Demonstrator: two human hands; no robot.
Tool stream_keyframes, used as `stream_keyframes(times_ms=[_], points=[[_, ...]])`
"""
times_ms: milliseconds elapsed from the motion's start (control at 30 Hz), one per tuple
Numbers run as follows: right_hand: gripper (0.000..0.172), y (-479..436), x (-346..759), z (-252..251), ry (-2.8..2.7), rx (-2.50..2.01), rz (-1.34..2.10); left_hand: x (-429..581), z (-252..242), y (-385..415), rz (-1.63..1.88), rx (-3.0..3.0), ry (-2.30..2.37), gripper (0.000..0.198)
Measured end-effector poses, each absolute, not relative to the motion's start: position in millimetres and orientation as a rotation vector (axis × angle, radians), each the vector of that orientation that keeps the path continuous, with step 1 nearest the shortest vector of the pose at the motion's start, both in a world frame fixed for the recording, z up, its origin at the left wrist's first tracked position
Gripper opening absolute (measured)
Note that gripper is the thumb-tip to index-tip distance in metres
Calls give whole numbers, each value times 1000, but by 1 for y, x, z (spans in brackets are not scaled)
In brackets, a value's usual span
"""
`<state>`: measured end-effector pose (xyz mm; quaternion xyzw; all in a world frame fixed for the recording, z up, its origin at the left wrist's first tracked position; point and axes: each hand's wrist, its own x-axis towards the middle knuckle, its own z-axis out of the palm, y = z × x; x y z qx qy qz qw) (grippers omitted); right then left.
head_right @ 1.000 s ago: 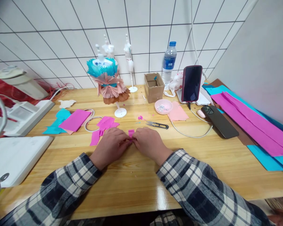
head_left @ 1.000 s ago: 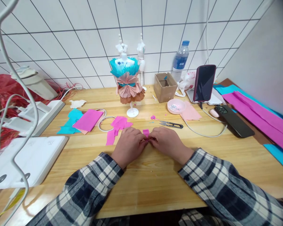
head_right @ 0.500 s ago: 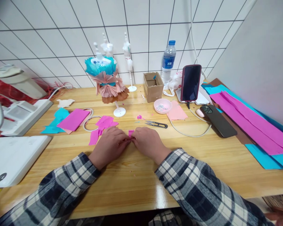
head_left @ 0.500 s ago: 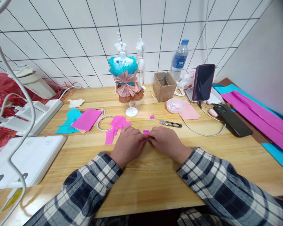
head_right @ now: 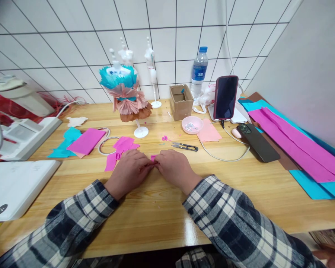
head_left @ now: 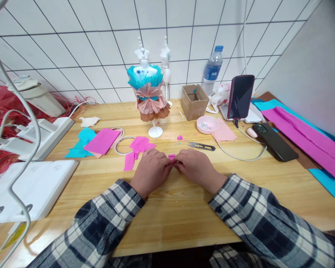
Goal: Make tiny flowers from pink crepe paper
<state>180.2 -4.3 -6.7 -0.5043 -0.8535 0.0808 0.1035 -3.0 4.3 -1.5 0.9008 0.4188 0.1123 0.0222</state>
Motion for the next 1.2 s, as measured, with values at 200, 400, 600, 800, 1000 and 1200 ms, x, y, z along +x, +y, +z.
stream_keyframes(times_ms=[200,400,600,800,1000,1200], points=[[21,-3,178,-6,-2541,-1503,256,-3,-1,3,379,2788,1312,22],[19,-3,178,-6,-2522,-1503,280,-4,-5,4,380,2780,1317,23],[19,-5,180,-6,-2482,-1515,251,-4,-5,5,380,2761,1314,20],[20,-5,180,-6,-2495,-1505,240,-4,-4,4,381,2754,1304,20],[22,-4,179,-6,-2514,-1518,247,-4,-5,4,414,2737,1338,19],[23,-5,180,-7,-2490,-1506,261,-4,-5,5,389,2727,1337,21]])
